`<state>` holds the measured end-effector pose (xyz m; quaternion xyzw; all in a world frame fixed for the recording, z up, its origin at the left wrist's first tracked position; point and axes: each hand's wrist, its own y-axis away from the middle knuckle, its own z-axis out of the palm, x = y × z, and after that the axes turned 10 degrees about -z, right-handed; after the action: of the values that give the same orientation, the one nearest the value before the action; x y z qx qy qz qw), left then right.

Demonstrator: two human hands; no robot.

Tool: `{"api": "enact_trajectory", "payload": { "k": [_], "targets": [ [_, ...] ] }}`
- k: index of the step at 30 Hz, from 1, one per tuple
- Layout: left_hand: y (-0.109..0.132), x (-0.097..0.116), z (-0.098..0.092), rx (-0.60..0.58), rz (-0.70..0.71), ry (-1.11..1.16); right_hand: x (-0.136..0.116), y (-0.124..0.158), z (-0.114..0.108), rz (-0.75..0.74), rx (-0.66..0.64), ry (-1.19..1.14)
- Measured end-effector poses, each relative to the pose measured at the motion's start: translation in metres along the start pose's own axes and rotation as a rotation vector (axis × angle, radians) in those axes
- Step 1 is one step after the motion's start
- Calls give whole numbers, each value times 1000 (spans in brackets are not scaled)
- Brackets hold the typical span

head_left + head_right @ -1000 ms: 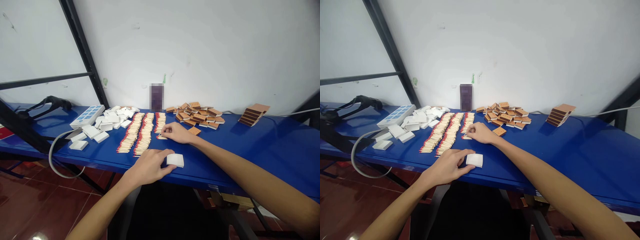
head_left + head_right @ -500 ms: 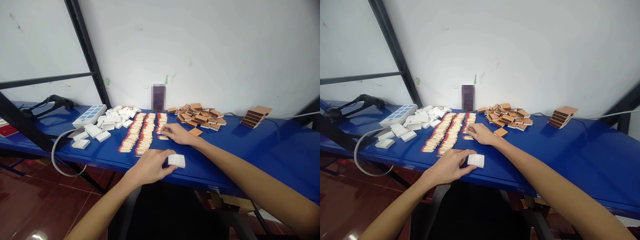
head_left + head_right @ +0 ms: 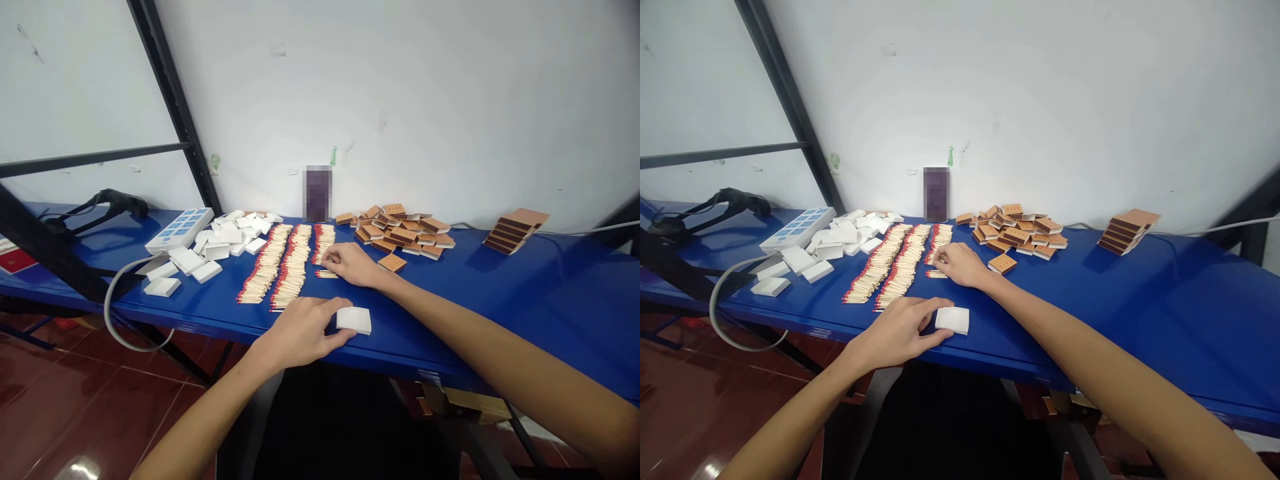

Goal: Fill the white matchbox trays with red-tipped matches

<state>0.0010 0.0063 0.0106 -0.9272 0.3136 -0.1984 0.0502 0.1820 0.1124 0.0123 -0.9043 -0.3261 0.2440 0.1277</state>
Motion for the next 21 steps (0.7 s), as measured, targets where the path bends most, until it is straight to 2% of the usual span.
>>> {"api": "enact_trajectory", "payload": {
  "k": [15,21],
  "targets": [
    [0,0,0,-4,3,10,-4,1,-1,42,-3,-31],
    [0,-1,1,1,5,36,-2,2,-8,12,-61,-104]
  ]
}}
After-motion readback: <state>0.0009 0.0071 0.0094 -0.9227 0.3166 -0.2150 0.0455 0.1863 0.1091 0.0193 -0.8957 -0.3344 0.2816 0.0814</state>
